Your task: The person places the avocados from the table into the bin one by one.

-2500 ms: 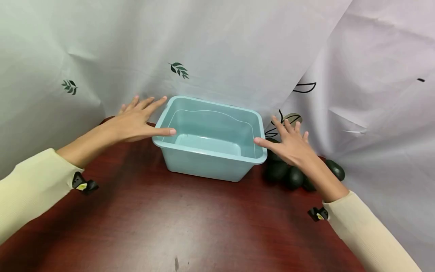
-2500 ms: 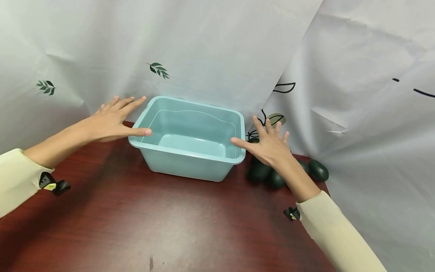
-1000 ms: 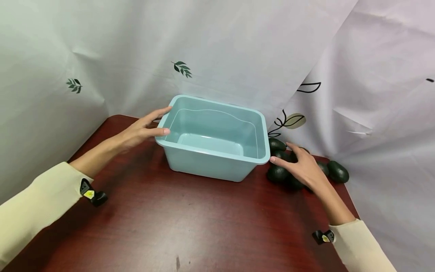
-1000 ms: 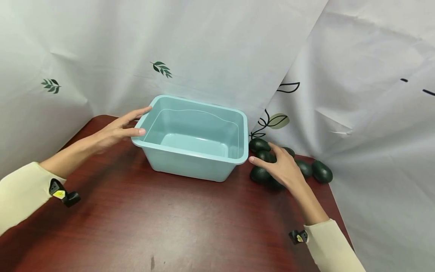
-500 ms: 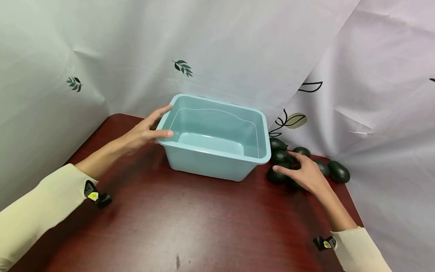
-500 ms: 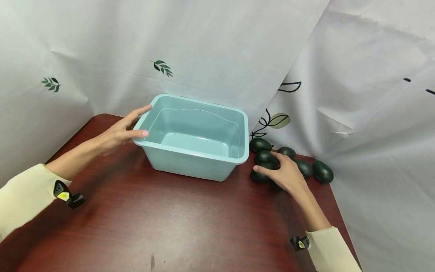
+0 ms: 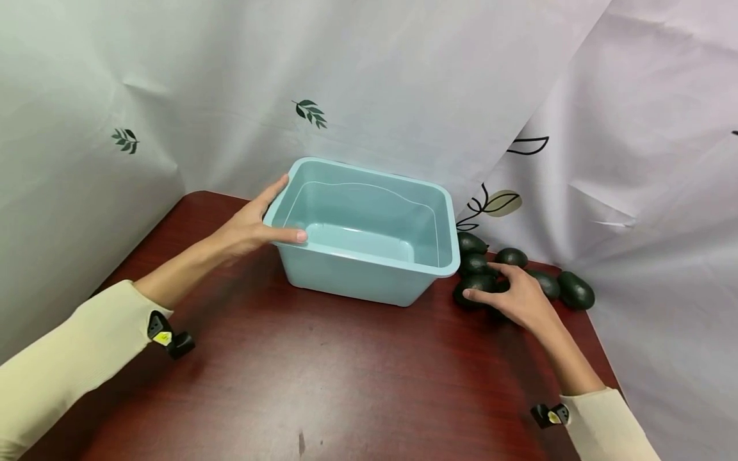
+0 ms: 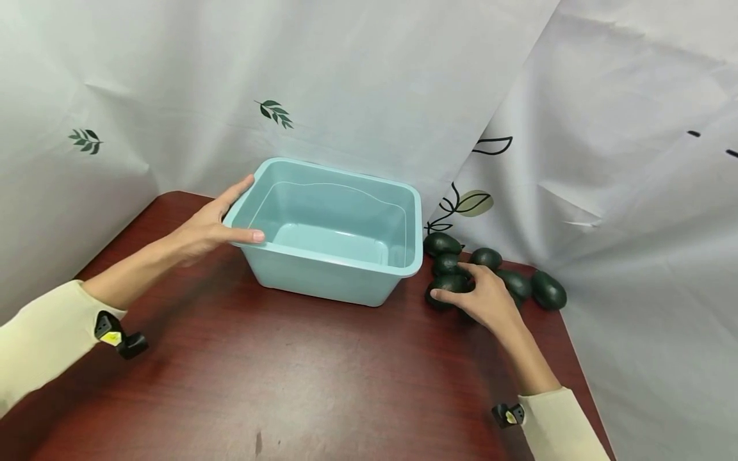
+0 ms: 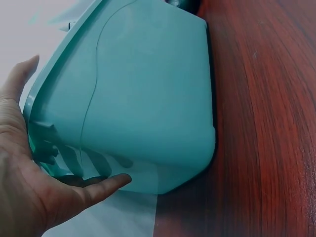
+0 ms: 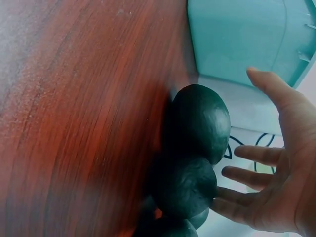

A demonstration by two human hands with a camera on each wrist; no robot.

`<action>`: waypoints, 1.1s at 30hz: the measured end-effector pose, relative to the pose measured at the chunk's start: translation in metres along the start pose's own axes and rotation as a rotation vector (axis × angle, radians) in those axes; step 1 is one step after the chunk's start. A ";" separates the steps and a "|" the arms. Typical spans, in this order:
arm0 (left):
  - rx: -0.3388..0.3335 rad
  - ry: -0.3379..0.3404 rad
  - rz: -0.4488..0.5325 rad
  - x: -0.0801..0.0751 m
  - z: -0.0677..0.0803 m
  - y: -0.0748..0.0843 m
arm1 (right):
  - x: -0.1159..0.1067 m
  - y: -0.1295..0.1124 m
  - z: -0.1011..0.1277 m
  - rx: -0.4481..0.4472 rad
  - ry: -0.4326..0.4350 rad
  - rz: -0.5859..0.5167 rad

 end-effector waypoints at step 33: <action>-0.001 -0.014 0.009 0.002 -0.003 0.001 | 0.009 0.023 -0.006 -0.291 0.017 -0.019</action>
Point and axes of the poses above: each hand's wrist, its own z-axis away from the middle knuckle, its own x-axis out of the palm, y = z × x, the point moved 2 cm from there along -z, towards the middle knuckle, and after that the axes turned 15 degrees about y, right-handed, at the moved point
